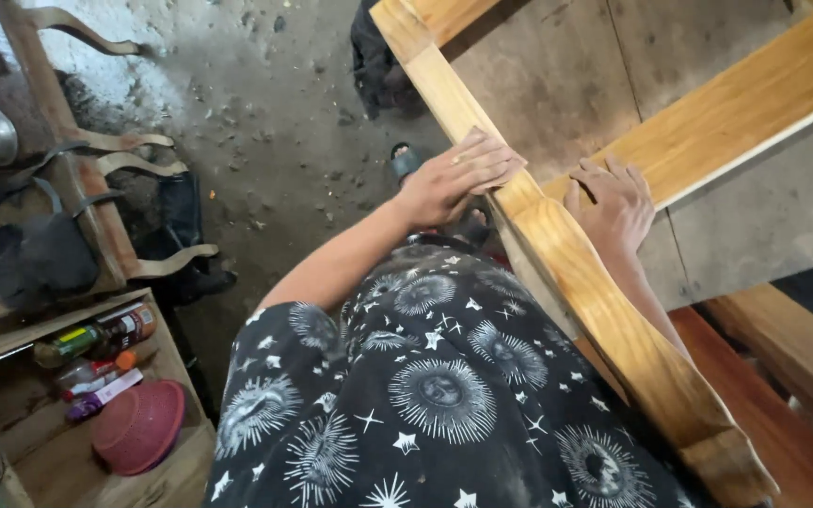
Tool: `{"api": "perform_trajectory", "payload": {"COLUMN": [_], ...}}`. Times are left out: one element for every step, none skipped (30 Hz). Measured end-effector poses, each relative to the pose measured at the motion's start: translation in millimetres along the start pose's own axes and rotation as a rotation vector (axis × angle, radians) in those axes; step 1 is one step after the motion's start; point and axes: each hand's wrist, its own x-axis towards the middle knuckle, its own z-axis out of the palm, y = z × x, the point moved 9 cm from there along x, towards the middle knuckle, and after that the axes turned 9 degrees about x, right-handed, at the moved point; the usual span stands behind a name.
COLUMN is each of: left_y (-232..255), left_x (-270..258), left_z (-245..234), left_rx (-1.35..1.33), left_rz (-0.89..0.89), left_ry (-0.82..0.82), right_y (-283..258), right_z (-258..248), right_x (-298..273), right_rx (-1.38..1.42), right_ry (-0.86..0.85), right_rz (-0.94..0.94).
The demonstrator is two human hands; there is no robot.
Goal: The person sands the legs and frame of a wooden chair using a sanding block. They work on the vertical legs and horizontal supports, moving around the chair to reach different sections.
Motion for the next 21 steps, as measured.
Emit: {"api": "perform_trajectory", "payload": {"left_y": [-18.0, -62.6, -105.6, -115.9, -123.8, -133.2, -117.2, -92.2, -66.5, -53.1, -19.8, 17.0, -23.5, -86.2, -151.5, -133.3, -125.0, -119.1, -97.6, -54.3, -7.4], "left_x": [-23.4, -51.0, -89.8, -72.1, -46.7, -26.2, -21.1, -7.0, 5.5, 10.0, 15.8, 12.5, -40.9, -80.8, -119.9, -88.7, -62.3, -35.2, -22.5, 3.8, 22.4], "left_z": [7.4, 35.4, 57.3, 49.0, 16.8, -22.0, -25.5, -24.9, -24.8, -21.5, -18.9, -16.0, -1.5, 24.7, 43.3, 21.2, -5.8, -32.5, -26.1, -12.2, -3.0], "left_rx": [-0.009, 0.135, 0.278, 0.275, 0.235, 0.202, 0.206, 0.107, 0.008, 0.003, -0.153, -0.311, -0.318, 0.122, 0.561, 0.563, 0.371, 0.178, 0.183, -0.046, -0.273], "left_rz": [-0.001, -0.278, -0.554, -0.56, -0.565, -0.55, -0.549, -0.386, -0.223, -0.217, 0.025, 0.256, 0.251, -0.058, -0.368, -0.374, -0.504, -0.625, -0.626, -0.325, -0.022], "left_ry": [-0.002, -0.238, -0.477, -0.474, -0.174, 0.123, 0.125, 0.141, 0.156, 0.152, 0.166, 0.182, 0.183, 0.074, -0.037, -0.038, 0.024, 0.09, 0.091, 0.068, 0.043], "right_y": [-2.3, -2.5, -3.4, -2.0, -2.0, -4.8, -7.8, -7.5, -6.2, -8.4, -9.3, -9.4, -21.3, -28.5, -36.9, -36.3, -33.9, -31.9, -31.5, -36.9, -41.8], "right_z": [1.0, 0.4, -0.3, -1.0, -3.2, -2.9, -3.0, -4.2, -5.4, -6.0, -6.2, -7.6, -19.1, -22.8, -26.1, -25.4, -22.4, -18.4, -18.7, -24.1, -29.5], "right_x": [-1.0, 0.9, 2.3, 0.5, -1.3, 0.6, -0.2, 1.3, 3.3, 5.8, 7.7, 3.7, 7.1, 15.7, 23.6, 22.8, 21.8, 23.6, 24.0, 25.1, 25.3], "right_rx": [-0.005, -0.008, -0.012, -0.013, -0.004, 0.008, 0.011, 0.011, 0.012, 0.008, 0.004, 0.001, -0.001, 0.028, 0.057, 0.06, 0.066, 0.072, 0.076, 0.055, 0.034], "right_ry": [-0.004, 0.002, 0.009, 0.002, 0.007, 0.022, 0.025, 0.041, 0.057, 0.062, 0.067, 0.06, 0.054, -0.026, -0.104, -0.108, -0.134, -0.155, -0.155, -0.103, -0.051], "right_rz": [0.007, 0.009, 0.011, 0.007, 0.0, -0.006, -0.009, -0.009, -0.01, -0.005, 0.005, 0.015, 0.02, 0.067, 0.114, 0.112, 0.139, 0.165, 0.162, 0.098, 0.034]}}
